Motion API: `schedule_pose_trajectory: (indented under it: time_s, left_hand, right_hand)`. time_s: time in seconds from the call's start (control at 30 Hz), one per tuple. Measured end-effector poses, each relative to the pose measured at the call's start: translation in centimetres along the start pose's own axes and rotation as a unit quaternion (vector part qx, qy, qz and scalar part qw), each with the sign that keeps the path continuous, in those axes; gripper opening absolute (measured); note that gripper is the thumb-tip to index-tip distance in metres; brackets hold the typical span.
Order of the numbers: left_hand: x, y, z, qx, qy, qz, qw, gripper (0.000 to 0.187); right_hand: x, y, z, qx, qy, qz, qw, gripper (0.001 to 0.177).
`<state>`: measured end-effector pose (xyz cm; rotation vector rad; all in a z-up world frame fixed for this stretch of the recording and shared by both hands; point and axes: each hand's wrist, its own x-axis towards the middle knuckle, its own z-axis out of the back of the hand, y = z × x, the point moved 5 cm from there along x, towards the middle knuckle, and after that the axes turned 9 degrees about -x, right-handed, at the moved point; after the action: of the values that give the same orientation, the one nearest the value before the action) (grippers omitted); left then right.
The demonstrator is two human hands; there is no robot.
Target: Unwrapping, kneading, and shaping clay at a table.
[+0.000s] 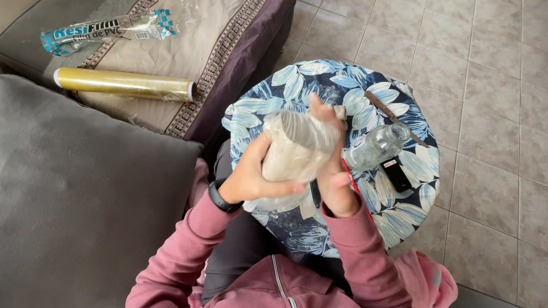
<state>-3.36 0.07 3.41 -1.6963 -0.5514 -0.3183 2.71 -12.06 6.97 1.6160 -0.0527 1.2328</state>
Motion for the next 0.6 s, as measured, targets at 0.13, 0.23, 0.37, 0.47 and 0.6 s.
schedule_pose_trajectory:
  time_s: [0.13,0.23,0.37,0.47,0.6]
  left_hand:
    - [-2.2,3.2,0.5,-0.184,0.040,0.106,0.976,0.090]
    - [-3.3,5.1,-0.4,-0.312,0.081,0.155,0.934,0.093]
    - [-3.0,2.3,-2.6,-0.402,0.096,0.159,0.896,0.082]
    - [-3.3,2.7,-1.8,-0.439,0.074,0.157,0.882,0.078]
    - [-2.7,2.0,-0.1,-0.246,0.038,0.197,0.948,0.080]
  right_hand:
    - [1.9,0.4,3.2,0.118,-0.047,-0.108,0.986,0.111]
    - [2.3,-0.8,1.4,0.211,0.136,-0.071,0.965,0.072]
    - [0.1,-3.3,1.1,0.281,0.043,-0.269,0.920,0.059]
    - [-1.0,-3.9,2.5,0.177,-0.077,-0.275,0.942,0.036]
    - [-1.4,-3.4,3.2,0.143,-0.196,-0.287,0.927,0.025]
